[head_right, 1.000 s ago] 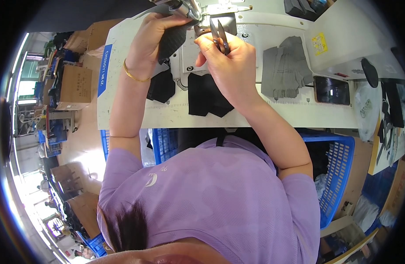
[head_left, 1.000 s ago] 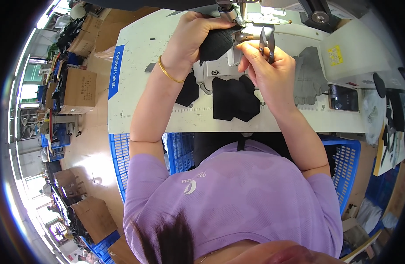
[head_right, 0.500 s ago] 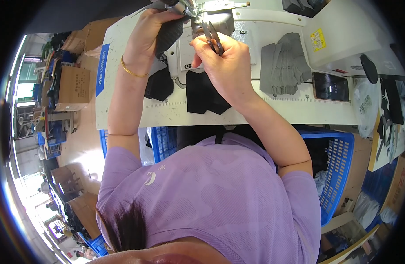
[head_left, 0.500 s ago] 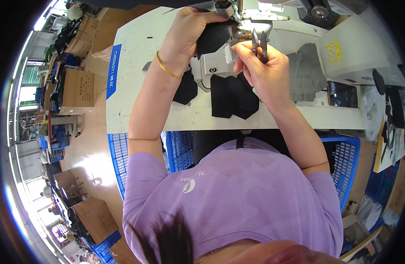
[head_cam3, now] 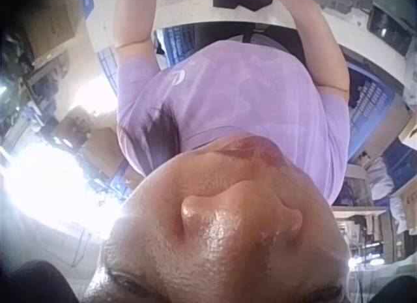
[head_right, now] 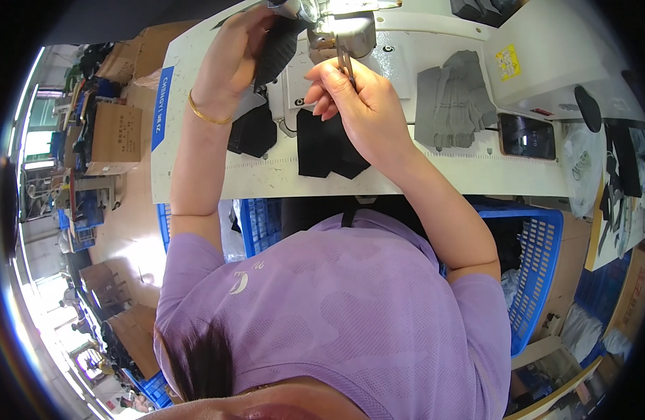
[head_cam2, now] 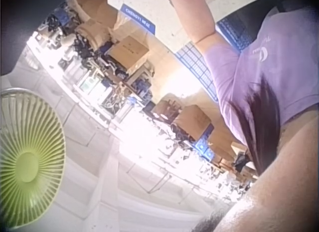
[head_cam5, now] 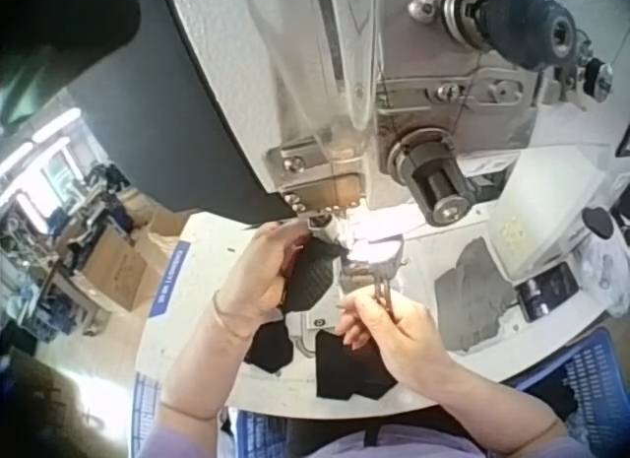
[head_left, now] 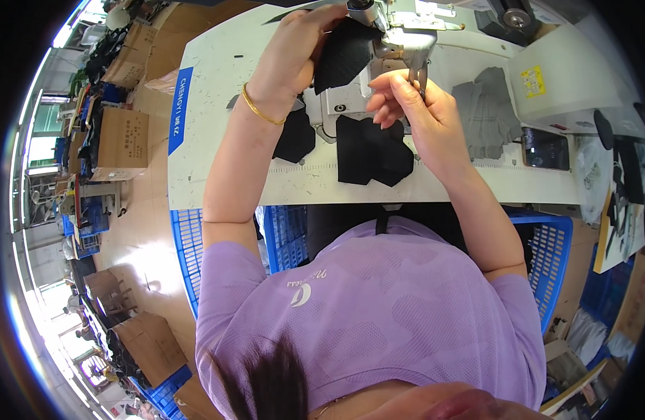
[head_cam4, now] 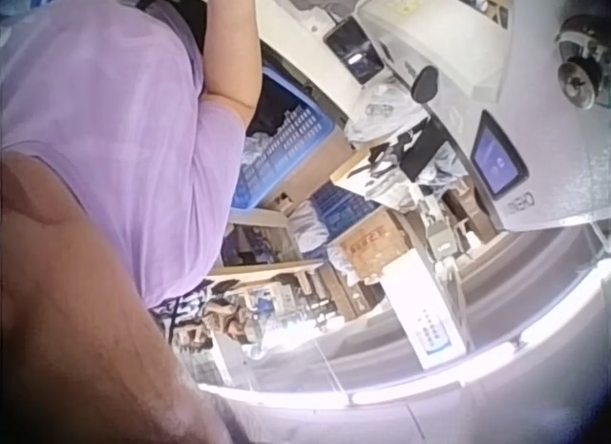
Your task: Using a sewing machine to stitch together components of a shoe upper.
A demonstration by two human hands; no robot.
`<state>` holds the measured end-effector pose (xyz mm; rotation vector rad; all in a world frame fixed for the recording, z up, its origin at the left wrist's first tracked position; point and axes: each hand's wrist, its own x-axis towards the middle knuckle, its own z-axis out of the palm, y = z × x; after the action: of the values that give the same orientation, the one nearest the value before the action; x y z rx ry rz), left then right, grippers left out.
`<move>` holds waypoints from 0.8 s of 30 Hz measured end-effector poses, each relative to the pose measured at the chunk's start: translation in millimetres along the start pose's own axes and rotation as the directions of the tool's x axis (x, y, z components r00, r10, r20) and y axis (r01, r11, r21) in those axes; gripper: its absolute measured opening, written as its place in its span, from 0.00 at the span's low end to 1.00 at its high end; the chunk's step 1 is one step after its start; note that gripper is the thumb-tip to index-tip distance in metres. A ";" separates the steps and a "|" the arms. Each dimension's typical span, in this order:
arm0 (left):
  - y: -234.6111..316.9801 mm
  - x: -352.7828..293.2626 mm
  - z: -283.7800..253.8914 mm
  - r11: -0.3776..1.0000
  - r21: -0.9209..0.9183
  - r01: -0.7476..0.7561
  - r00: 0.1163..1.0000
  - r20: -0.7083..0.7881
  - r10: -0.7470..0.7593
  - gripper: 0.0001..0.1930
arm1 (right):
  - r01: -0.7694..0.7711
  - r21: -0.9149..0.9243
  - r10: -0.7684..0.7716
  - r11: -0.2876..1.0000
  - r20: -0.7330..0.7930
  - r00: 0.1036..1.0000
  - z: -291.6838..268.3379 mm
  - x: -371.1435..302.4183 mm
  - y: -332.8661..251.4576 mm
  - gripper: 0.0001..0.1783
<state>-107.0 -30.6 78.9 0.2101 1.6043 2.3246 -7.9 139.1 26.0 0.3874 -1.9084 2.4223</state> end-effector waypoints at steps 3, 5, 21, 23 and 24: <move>-1.6 3.1 -3.8 0.995 -0.098 0.030 0.999 0.026 -0.027 0.08 | 0.062 -0.079 -0.062 0.995 0.010 0.998 -3.7 -4.7 0.1 0.18; -2.6 3.4 7.9 0.998 -0.033 -0.059 0.998 0.033 0.061 0.07 | -0.050 -0.020 0.051 0.999 0.032 0.998 -6.7 -7.7 -3.3 0.20; -70.2 -90.8 -7.6 0.780 0.525 -0.341 0.763 -0.331 0.556 0.10 | 0.288 -0.947 -0.428 0.141 0.205 0.880 8.9 -14.4 6.0 0.14; -75.3 -96.2 -10.0 0.776 0.536 -0.334 0.774 -0.314 0.550 0.10 | 0.332 -0.930 -0.444 0.155 0.235 0.865 13.9 -9.2 12.0 0.14; -76.2 -99.0 -11.4 0.802 0.516 -0.301 0.798 -0.324 0.508 0.10 | 0.375 -0.912 -0.462 0.167 0.263 0.847 15.9 -7.2 14.8 0.15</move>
<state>-4.3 -48.7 9.1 0.1392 2.5581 2.3938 -0.8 121.1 13.8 0.5893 -2.3340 0.6190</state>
